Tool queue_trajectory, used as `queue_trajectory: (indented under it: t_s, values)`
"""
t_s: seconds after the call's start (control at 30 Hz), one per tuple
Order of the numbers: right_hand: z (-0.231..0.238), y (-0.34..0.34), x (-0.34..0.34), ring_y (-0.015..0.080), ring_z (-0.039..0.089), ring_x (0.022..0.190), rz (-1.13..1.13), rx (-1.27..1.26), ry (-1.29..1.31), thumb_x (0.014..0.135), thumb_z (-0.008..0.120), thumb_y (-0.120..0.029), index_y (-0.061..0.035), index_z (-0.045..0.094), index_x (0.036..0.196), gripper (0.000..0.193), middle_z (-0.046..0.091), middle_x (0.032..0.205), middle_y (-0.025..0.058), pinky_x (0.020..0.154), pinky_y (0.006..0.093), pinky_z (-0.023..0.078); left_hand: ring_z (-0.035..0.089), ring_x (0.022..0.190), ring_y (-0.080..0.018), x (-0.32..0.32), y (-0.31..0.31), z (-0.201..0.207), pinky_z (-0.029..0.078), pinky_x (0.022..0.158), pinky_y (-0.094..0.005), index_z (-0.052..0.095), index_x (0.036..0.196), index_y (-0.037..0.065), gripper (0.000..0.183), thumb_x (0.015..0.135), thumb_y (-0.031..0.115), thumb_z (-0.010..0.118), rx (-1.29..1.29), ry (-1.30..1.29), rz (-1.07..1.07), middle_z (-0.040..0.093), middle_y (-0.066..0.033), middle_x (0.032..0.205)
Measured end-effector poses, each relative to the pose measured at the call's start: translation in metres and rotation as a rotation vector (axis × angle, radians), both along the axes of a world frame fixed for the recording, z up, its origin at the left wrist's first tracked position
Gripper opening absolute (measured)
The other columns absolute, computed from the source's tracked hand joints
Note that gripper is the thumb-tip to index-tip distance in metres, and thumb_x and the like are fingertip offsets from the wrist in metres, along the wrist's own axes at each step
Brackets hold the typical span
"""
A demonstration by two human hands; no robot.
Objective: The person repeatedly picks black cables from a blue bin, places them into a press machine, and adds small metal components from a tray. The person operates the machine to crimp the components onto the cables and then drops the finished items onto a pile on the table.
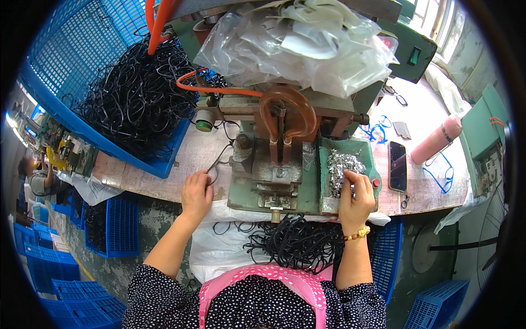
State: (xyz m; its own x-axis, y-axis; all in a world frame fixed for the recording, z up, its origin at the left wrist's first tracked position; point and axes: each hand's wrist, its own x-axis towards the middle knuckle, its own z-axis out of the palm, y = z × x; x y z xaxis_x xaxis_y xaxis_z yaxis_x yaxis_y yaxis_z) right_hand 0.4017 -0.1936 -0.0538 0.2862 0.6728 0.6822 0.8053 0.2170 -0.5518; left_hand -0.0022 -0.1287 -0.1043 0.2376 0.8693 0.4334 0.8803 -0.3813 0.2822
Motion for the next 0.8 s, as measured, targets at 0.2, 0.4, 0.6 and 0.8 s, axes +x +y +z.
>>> queue_trajectory:
  t_s: [0.2, 0.4, 0.6, 0.8]
  values:
    - [0.0, 0.0, 0.0, 0.0307, 0.066, 0.082, 0.0, 0.001, 0.007, 0.089, 0.067, 0.002, -0.0047, 0.072, 0.101, 0.015, 0.068, 0.091, 0.012, 0.074, 0.0393, 0.053, 0.06, 0.108, -0.0373, 0.0, 0.0, -0.002, 0.049, 0.094, -0.0465, 0.061, 0.102, 0.004, 0.023, 0.079, 0.003, 0.068, 0.02, 0.008, 0.006, 0.065, -0.0153, 0.122]
    - [0.0, 0.0, 0.0, 0.0309, 0.066, 0.083, -0.002, 0.007, 0.003, 0.089, 0.067, 0.002, -0.0044, 0.072, 0.102, 0.015, 0.069, 0.091, 0.0123, 0.074, 0.0393, 0.053, 0.059, 0.109, -0.0375, 0.0, -0.001, -0.004, 0.049, 0.094, -0.0462, 0.06, 0.102, 0.004, 0.025, 0.079, 0.003, 0.068, 0.027, 0.011, 0.009, 0.065, -0.0154, 0.123]
    - [-0.002, 0.0, 0.0, 0.0302, 0.068, 0.087, -0.001, 0.09, 0.087, 0.09, 0.067, 0.006, -0.0015, 0.072, 0.105, 0.018, 0.07, 0.096, 0.0143, 0.079, 0.0383, 0.055, 0.063, 0.1, -0.0394, -0.002, 0.005, 0.009, 0.051, 0.087, -0.046, 0.064, 0.1, 0.002, 0.012, 0.088, 0.001, 0.065, 0.031, -0.097, -0.053, 0.069, -0.0146, 0.107]
    - [-0.004, 0.0, 0.002, 0.0294, 0.068, 0.092, 0.017, 0.119, 0.049, 0.091, 0.065, 0.009, -0.0001, 0.071, 0.105, 0.017, 0.071, 0.101, 0.0144, 0.083, 0.0371, 0.055, 0.063, 0.072, -0.0215, -0.001, 0.001, 0.055, 0.048, 0.065, -0.0314, 0.07, 0.099, 0.0, 0.006, 0.095, 0.004, 0.067, -0.083, -0.508, -0.001, 0.068, -0.0102, 0.086]
